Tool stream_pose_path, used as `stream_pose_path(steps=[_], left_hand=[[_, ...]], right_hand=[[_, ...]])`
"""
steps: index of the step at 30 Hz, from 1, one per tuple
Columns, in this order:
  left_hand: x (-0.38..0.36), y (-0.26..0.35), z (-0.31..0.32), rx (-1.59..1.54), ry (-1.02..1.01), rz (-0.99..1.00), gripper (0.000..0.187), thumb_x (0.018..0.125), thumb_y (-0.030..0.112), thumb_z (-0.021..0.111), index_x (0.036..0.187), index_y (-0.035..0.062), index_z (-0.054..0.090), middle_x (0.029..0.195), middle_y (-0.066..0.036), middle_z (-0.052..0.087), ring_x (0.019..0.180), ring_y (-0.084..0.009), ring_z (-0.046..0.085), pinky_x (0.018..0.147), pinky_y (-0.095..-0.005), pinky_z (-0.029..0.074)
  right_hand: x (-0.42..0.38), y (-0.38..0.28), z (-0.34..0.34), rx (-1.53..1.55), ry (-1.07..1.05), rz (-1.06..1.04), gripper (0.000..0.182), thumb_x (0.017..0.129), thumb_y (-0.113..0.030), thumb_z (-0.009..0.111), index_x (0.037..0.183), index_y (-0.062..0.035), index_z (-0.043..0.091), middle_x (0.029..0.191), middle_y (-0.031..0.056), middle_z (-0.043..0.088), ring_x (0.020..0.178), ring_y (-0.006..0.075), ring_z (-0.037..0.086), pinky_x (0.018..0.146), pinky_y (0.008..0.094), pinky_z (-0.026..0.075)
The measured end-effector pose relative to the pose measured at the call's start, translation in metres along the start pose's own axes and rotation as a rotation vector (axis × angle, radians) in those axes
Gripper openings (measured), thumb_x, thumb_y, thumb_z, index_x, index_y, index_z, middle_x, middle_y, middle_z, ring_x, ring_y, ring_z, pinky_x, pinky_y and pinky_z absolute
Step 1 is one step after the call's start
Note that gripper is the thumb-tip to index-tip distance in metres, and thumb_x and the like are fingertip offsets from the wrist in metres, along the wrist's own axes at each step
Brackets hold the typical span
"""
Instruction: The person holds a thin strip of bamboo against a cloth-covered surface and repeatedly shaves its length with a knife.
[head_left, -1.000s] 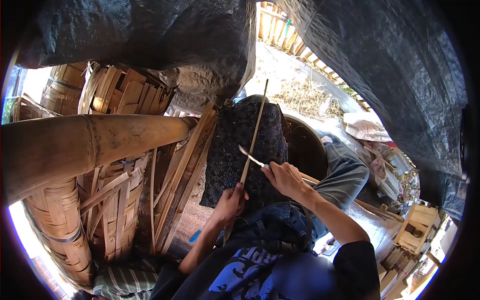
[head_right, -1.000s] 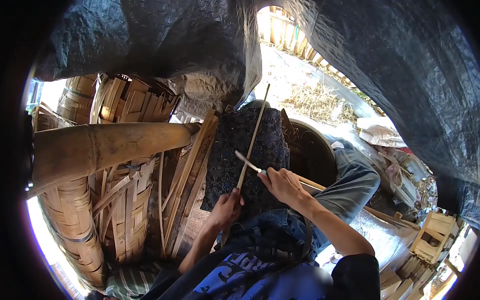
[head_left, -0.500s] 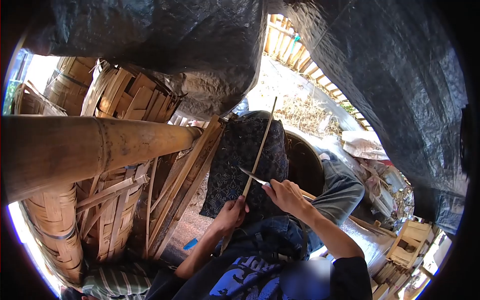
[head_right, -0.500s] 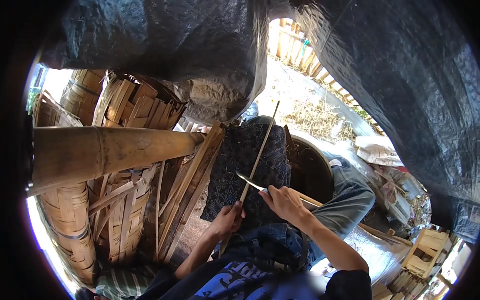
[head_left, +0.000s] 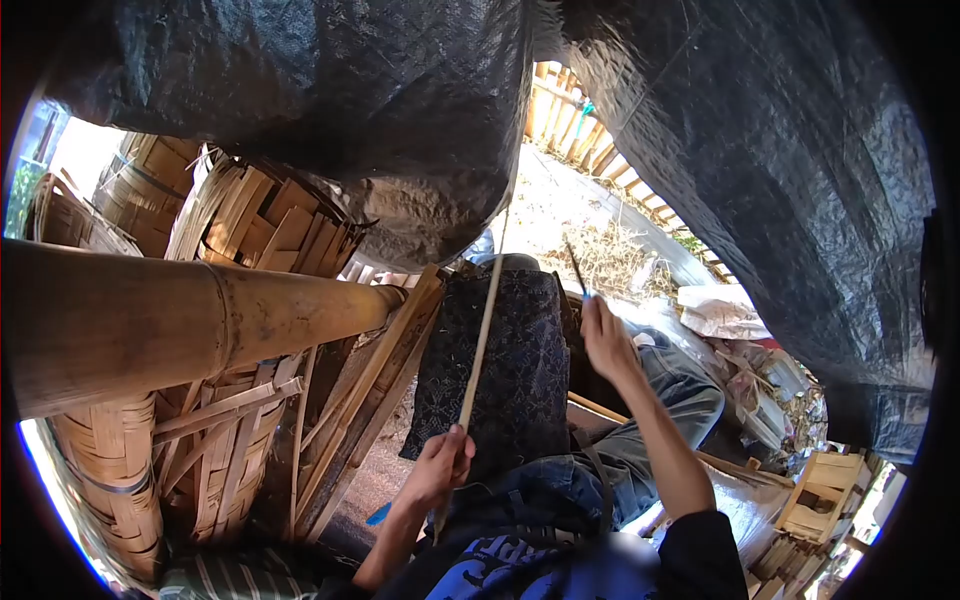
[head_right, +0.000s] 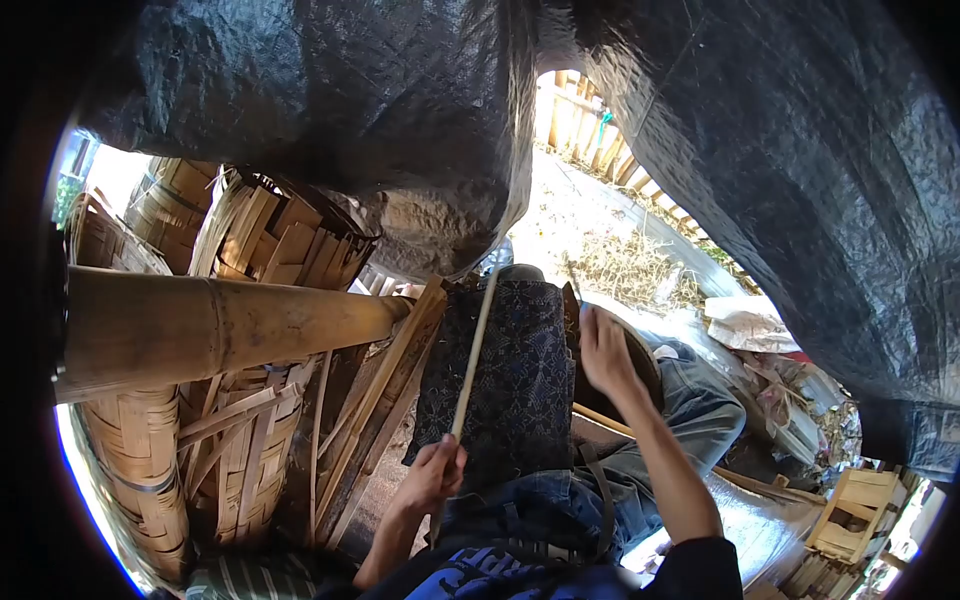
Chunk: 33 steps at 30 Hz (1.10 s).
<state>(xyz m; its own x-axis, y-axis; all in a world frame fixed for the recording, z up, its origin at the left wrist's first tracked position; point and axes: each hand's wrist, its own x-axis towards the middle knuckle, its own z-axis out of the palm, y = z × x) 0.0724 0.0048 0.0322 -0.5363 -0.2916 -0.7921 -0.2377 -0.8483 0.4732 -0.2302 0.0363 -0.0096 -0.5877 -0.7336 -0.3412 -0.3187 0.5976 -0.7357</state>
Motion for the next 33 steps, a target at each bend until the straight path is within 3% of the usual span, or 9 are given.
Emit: stream_pose_path(steps=[7,14,20,22,25,27,29,31,33], left_hand=[[-0.013,0.006,-0.019,0.046,0.020,0.032,0.047,0.099,0.046,0.036,0.077,0.0082,0.051,0.050,0.005,0.032,0.039,-0.0062,0.027,0.037,-0.0227,0.022],[-0.005,-0.002,-0.015,0.027,0.039,0.035,0.047,0.098,0.047,0.036,0.076,0.0081,0.051,0.049,0.004,0.032,0.038,-0.0065,0.027,0.036,-0.0227,0.022],[-0.019,0.004,-0.019,0.012,0.045,0.061,0.047,0.099,0.045,0.036,0.076,0.0069,0.050,0.049,0.003,0.032,0.038,-0.0067,0.028,0.036,-0.0226,0.022],[-0.026,0.007,-0.022,0.042,0.056,0.061,0.047,0.099,0.045,0.036,0.076,0.0068,0.050,0.049,0.003,0.032,0.038,-0.0068,0.028,0.036,-0.0226,0.022],[-0.035,0.009,-0.029,0.016,0.058,0.116,0.046,0.099,0.044,0.036,0.076,0.0066,0.050,0.048,0.003,0.033,0.038,-0.0071,0.028,0.036,-0.0226,0.023],[-0.037,0.007,-0.029,0.014,0.091,0.119,0.046,0.099,0.044,0.036,0.076,0.0064,0.050,0.048,0.003,0.033,0.037,-0.0071,0.027,0.036,-0.0226,0.022],[-0.038,0.003,-0.024,0.001,0.092,0.112,0.046,0.099,0.044,0.036,0.076,0.0064,0.050,0.048,0.003,0.033,0.037,-0.0071,0.027,0.036,-0.0226,0.022],[-0.038,0.004,-0.022,-0.005,0.101,0.116,0.046,0.099,0.044,0.036,0.076,0.0064,0.050,0.048,0.003,0.033,0.037,-0.0071,0.027,0.036,-0.0226,0.022],[-0.045,0.000,-0.021,-0.050,0.099,0.132,0.042,0.100,0.039,0.037,0.076,0.0063,0.049,0.046,0.002,0.031,0.035,-0.0068,0.024,0.035,-0.0217,0.021]], right_hand=[[-0.085,0.007,0.062,-0.271,-0.054,-0.597,0.020,0.087,-0.015,0.056,0.075,-0.0025,0.048,0.064,0.0149,0.052,0.066,0.0357,0.053,0.063,0.0445,0.043],[0.035,0.087,0.066,-0.196,0.286,0.056,0.032,0.097,-0.026,0.042,0.080,0.0003,0.052,0.079,0.0237,0.062,0.071,0.0375,0.061,0.064,0.0504,0.045],[-0.022,0.011,0.025,-0.045,0.074,-0.225,0.034,0.098,-0.027,0.041,0.083,0.0014,0.054,0.069,0.0171,0.057,0.062,0.0345,0.057,0.061,0.0449,0.044],[-0.026,-0.001,0.023,-0.258,-0.153,-0.821,0.035,0.098,-0.029,0.044,0.081,-0.0016,0.055,0.065,0.0125,0.054,0.055,0.0281,0.054,0.057,0.0413,0.046],[0.000,-0.003,0.033,-0.611,-0.308,-1.004,0.031,0.097,-0.029,0.046,0.080,-0.0064,0.057,0.063,0.0090,0.055,0.050,0.0208,0.051,0.050,0.0363,0.047],[0.042,-0.021,0.033,-0.670,-0.489,-0.602,0.035,0.098,-0.032,0.043,0.081,-0.0059,0.059,0.056,0.0060,0.054,0.044,0.0163,0.051,0.041,0.0303,0.046],[0.090,-0.005,0.038,-0.671,-0.260,-0.389,0.032,0.098,-0.026,0.043,0.084,-0.0029,0.059,0.055,0.0062,0.053,0.044,0.0151,0.052,0.041,0.0295,0.046],[0.104,-0.002,0.040,-0.497,0.037,-0.414,0.029,0.097,-0.023,0.045,0.080,-0.0040,0.059,0.059,0.0121,0.058,0.052,0.0226,0.059,0.048,0.0362,0.048],[0.069,-0.021,0.033,-0.354,-0.131,-0.396,0.026,0.096,-0.020,0.046,0.080,-0.0038,0.059,0.062,0.0124,0.058,0.052,0.0229,0.058,0.049,0.0372,0.047]])
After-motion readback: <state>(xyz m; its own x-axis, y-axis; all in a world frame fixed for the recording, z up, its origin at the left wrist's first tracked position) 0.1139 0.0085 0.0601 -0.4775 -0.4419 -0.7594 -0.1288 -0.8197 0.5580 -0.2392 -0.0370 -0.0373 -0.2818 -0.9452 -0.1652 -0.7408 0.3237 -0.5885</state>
